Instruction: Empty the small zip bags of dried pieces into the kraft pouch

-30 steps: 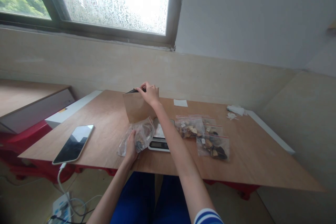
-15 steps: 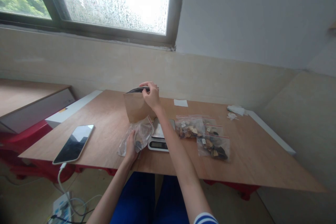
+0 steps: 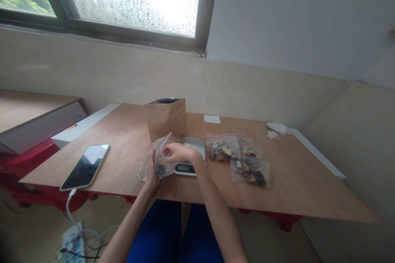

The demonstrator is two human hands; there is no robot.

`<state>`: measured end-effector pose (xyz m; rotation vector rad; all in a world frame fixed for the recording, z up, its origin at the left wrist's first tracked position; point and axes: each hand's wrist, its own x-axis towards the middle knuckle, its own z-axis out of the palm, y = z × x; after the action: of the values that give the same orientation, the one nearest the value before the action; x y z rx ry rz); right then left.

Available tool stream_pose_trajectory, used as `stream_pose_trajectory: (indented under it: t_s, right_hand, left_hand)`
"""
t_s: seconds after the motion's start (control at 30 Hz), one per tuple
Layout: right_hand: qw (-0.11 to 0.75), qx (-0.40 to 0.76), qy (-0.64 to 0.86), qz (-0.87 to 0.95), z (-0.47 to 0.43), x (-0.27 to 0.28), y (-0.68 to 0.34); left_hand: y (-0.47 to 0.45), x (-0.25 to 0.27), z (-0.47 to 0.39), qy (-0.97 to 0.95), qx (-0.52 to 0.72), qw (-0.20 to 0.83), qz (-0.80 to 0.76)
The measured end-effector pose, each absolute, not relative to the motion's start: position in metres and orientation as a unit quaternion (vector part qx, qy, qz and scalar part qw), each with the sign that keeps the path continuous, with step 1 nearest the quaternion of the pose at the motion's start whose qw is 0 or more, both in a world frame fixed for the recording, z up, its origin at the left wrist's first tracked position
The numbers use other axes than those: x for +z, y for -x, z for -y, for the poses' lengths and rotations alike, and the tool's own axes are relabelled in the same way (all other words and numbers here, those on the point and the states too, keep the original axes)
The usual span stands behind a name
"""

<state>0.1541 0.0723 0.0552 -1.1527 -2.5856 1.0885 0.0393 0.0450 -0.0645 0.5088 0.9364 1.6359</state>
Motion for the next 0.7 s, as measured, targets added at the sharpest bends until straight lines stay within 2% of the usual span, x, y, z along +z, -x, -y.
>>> stream_pose_trajectory:
  t_s: [0.27, 0.5, 0.57, 0.7]
  right_hand:
    - [-0.002, 0.318, 0.339, 0.885, -0.072, 0.041, -0.141]
    - [-0.048, 0.372, 0.351, 0.858, -0.083, 0.023, -0.145]
    - [-0.044, 0.384, 0.365, 0.847, -0.085, 0.017, -0.147]
    - [0.014, 0.396, 0.353, 0.848, -0.085, 0.011, -0.152]
  left_hand:
    - [-0.038, -0.067, -0.046, -0.201, 0.706, 0.560, -0.384]
    - [-0.039, -0.068, -0.046, -0.221, 0.701, 0.551, -0.395]
    - [-0.040, -0.066, -0.045, -0.229, 0.700, 0.544, -0.404]
    - [-0.040, -0.060, -0.043, -0.242, 0.695, 0.536, -0.412]
